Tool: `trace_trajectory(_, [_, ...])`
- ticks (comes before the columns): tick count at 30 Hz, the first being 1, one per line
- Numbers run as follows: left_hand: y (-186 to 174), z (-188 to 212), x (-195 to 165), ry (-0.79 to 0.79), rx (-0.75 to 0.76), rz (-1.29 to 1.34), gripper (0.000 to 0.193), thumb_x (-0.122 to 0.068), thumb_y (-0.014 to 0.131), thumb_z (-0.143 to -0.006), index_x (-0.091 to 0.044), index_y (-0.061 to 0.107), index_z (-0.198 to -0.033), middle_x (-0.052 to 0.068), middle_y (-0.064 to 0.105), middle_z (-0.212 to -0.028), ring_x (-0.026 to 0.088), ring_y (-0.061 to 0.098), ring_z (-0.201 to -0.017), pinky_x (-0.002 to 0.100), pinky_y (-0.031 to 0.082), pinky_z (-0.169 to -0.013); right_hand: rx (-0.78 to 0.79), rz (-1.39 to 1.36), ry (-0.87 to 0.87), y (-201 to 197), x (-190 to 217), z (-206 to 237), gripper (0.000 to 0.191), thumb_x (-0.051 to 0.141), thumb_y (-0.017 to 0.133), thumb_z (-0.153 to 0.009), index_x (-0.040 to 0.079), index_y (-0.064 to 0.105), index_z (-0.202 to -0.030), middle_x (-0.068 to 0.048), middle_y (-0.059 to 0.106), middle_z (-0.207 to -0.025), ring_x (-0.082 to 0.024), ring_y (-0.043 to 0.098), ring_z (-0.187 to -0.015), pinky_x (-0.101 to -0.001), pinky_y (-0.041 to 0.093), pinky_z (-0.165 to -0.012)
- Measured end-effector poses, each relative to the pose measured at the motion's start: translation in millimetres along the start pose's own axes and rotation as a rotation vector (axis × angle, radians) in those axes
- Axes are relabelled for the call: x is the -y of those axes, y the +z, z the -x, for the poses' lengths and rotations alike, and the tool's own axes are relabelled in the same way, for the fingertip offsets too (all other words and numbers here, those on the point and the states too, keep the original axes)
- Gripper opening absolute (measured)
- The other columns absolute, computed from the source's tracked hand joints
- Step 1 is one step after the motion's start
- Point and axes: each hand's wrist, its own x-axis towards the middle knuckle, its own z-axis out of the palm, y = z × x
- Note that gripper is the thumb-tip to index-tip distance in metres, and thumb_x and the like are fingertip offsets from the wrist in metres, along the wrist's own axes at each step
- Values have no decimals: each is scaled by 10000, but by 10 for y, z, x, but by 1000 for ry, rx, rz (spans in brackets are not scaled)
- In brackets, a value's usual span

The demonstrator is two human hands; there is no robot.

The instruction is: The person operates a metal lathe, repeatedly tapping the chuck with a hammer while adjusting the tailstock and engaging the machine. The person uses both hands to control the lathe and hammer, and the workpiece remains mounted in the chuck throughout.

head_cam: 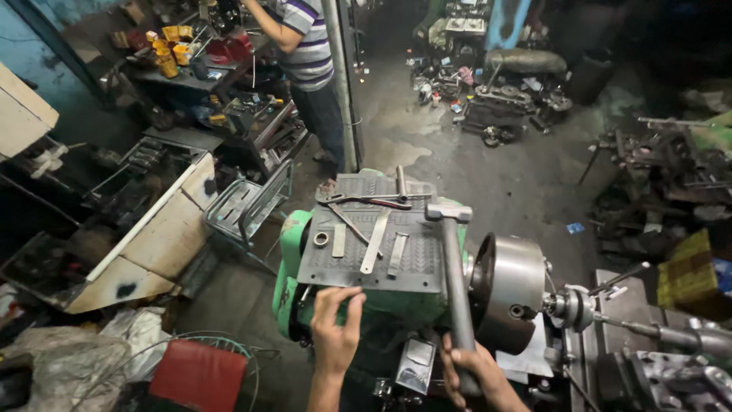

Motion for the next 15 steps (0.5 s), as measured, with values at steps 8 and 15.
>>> trace_trajectory(8, [623, -645, -250, 260, 210, -377, 446, -299, 765, -821, -88, 709, -1209, 126, 722, -1190, 352, 586, -1161, 472, 400, -1005, -162, 407, -327, -658, 179, 760, 453, 113, 756, -775, -16, 491, -1119, -149, 599, -689, -271, 659, -513, -415, 554, -440])
trace_trajectory(15, [963, -707, -235, 41, 402, -667, 480, -396, 832, -745, -135, 753, -1139, 147, 743, -943, 374, 657, -924, 514, 485, -828, 38, 393, -934, -591, 979, 1574, 431, 230, 669, -997, -11, 466, -1291, -148, 578, -770, -335, 608, -665, -503, 518, -666])
